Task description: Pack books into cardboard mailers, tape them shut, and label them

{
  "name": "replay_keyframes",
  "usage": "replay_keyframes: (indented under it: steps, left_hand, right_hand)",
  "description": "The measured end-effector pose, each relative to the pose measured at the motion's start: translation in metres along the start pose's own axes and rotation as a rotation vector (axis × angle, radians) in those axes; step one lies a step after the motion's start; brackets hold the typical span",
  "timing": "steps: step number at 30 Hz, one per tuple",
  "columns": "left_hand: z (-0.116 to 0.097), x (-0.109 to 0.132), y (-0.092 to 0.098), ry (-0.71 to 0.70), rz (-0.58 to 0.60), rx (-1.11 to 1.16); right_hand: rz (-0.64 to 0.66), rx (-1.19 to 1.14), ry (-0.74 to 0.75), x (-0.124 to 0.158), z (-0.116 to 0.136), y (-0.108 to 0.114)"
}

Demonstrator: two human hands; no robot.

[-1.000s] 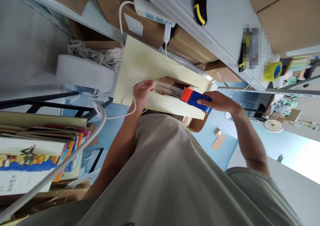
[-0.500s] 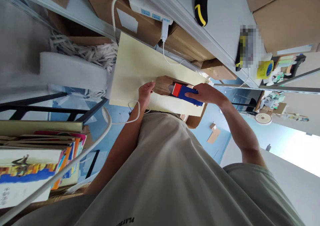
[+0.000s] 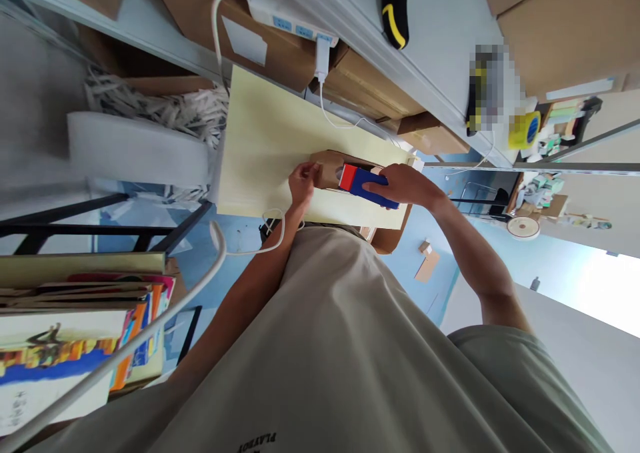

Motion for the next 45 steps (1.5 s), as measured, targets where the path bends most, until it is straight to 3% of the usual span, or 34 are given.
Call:
replay_keyframes:
  steps: [3, 6, 10, 16, 21, 27, 31, 38, 41, 45]
  left_hand:
    - [-0.017, 0.003, 0.004, -0.088, 0.024, -0.136]
    - [-0.041, 0.004, -0.003, -0.175, 0.245, -0.220]
    - [-0.082, 0.019, -0.023, -0.364, 0.600, -0.341]
    - [-0.117, 0.043, -0.071, -0.535, 0.776, -0.509]
    - [-0.107, 0.045, -0.085, -0.564, 0.795, -0.561]
    - [-0.084, 0.033, -0.072, -0.471, 0.609, -0.677]
    - [-0.078, 0.036, -0.066, -0.485, 0.599, -0.765]
    - [-0.076, 0.046, -0.063, -0.537, 0.657, -0.806]
    - [-0.068, 0.048, -0.061, -0.534, 0.683, -0.856]
    - [-0.045, 0.045, -0.025, -0.469, 0.687, -1.004]
  right_hand:
    - [-0.003, 0.019, 0.012, -0.001, -0.001, 0.001]
    - [-0.028, 0.030, 0.049, 0.000, -0.002, 0.005]
    - [-0.056, 0.037, 0.030, 0.001, -0.008, 0.008]
    - [-0.135, 0.032, 0.018, 0.001, -0.008, 0.011]
    - [-0.160, 0.039, 0.001, 0.001, 0.000, 0.011]
    - [-0.177, 0.034, 0.009, -0.005, 0.010, 0.015]
    - [-0.078, 0.122, -0.031, -0.008, -0.002, 0.010]
    - [0.148, -0.009, 0.003, -0.008, -0.057, -0.031]
    - [0.186, -0.072, 0.038, -0.009, -0.087, -0.051]
    - [0.193, -0.023, 0.055, -0.020, -0.137, -0.068]
Point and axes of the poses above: each hand's wrist, its own x-axis away from the middle knuckle, its own y-axis out of the back of the hand, z = x × y, the point moved 9 cm from there along -x, towards the middle knuckle, and after that the axes turned 4 degrees about x, right-handed, at the moved point
